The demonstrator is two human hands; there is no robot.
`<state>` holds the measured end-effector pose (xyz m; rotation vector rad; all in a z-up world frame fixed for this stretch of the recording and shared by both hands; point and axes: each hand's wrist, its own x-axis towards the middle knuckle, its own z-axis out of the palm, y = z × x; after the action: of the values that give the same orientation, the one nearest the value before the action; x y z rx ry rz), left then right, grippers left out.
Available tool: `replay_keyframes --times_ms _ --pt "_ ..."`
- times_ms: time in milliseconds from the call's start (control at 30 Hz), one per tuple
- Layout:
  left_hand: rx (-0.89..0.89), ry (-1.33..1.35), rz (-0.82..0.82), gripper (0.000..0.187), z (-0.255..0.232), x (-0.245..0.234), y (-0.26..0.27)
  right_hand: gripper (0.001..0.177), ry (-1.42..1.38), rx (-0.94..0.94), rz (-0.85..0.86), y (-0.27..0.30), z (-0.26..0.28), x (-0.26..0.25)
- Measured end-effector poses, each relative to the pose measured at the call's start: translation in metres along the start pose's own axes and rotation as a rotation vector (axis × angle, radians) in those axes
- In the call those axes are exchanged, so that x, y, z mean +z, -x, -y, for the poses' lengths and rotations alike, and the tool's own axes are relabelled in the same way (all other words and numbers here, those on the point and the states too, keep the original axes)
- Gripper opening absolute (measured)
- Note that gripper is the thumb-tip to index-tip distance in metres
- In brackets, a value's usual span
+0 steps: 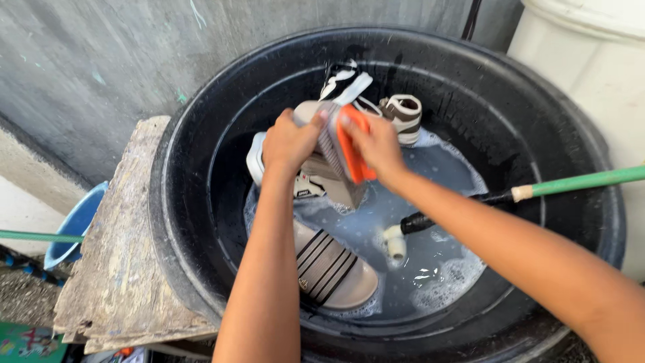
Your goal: The person washes several shoes and slides in a black basin filled with soapy water using an orange brush and a blue sponge. The person scrubs the soles and sides of the footwear one by one and then uses a hose to spray water into the basin.
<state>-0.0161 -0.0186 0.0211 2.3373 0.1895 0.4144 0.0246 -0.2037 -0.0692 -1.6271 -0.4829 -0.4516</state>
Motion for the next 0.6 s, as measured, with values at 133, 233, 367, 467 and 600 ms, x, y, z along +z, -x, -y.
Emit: replay_keyframes --times_ms 133,233,367,467,600 --pt "-0.039 0.054 0.054 0.084 -0.001 0.000 -0.001 0.035 0.018 0.265 0.001 0.036 0.006 -0.004" --pt "-0.049 0.083 0.056 0.082 -0.002 -0.003 0.003 0.032 0.094 0.339 -0.003 0.035 0.013 -0.007" --pt "0.024 0.067 0.097 0.077 -0.007 -0.008 0.004 0.033 0.029 0.070 -0.048 -0.005 0.018 -0.004" --pt "0.073 0.026 0.149 0.072 -0.010 -0.010 0.008 0.031 0.031 -0.117 -0.028 0.003 -0.002 -0.023" --pt "0.038 0.040 0.148 0.073 -0.011 -0.018 0.013 0.033 0.046 -0.005 -0.012 0.012 -0.010 -0.026"
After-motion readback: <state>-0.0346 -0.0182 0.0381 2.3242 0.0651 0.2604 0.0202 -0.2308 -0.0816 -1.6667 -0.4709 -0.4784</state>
